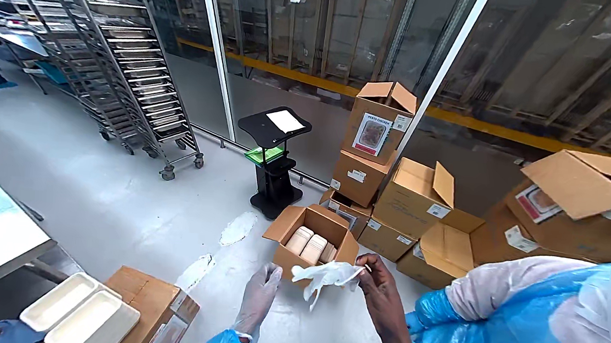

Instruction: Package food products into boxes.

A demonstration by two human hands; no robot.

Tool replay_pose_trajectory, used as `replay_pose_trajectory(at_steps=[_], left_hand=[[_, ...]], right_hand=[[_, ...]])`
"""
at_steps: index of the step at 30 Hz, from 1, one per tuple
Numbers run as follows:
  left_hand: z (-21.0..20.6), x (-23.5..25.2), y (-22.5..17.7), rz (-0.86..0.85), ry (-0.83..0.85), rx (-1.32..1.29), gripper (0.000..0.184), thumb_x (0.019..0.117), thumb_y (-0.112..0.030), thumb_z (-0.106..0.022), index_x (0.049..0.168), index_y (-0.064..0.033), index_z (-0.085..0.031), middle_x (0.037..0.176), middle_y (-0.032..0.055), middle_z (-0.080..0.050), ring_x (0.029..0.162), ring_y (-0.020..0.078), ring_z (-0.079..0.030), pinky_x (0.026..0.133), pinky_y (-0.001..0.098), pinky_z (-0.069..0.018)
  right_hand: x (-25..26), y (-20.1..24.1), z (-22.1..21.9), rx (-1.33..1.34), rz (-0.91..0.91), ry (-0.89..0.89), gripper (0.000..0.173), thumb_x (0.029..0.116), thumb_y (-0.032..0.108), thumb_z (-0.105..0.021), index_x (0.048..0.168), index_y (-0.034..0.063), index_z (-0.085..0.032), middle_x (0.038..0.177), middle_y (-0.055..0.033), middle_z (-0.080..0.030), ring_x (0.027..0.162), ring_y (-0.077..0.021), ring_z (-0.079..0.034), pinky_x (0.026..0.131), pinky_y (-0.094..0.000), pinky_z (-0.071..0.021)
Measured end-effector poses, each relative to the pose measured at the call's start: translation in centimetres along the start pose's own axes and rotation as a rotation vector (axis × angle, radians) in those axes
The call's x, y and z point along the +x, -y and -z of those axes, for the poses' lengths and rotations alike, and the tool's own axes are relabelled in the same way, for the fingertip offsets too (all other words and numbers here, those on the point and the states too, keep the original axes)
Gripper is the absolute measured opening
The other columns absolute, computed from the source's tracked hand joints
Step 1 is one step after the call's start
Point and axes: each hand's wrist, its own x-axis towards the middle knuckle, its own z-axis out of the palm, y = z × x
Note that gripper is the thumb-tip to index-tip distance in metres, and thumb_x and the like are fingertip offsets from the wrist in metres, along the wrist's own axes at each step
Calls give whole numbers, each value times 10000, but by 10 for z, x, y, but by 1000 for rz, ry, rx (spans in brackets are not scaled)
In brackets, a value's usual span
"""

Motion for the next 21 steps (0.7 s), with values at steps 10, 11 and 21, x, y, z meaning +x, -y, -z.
replay_pose_trajectory(at_steps=[10,11,21], left_hand=[[-68,-31,-62,-458,302,212,453,898,-301,-771,1255,-50,-647,1093,89,-700,980,197,-676,897,402,-574],[-68,-26,-58,-415,300,198,325,914,-272,-740,1165,-74,-677,976,48,-708,872,161,-680,814,372,-582],[-69,-32,-46,-253,330,-57,121,906,-67,-692,991,-7,-629,757,27,-662,651,103,-630,631,306,-557]], right_hand=[[6,-3,-13,-319,-178,146,305,924,96,-710,1204,-6,-640,1055,-96,-690,869,-172,-697,776,-348,-619],[7,-7,-14,-284,-193,139,311,915,82,-718,1203,2,-629,1011,-88,-678,822,-173,-680,734,-341,-605],[-33,-35,-1,-405,-278,25,367,840,-12,-690,1196,-24,-603,1011,-122,-657,787,-184,-647,709,-361,-571]])
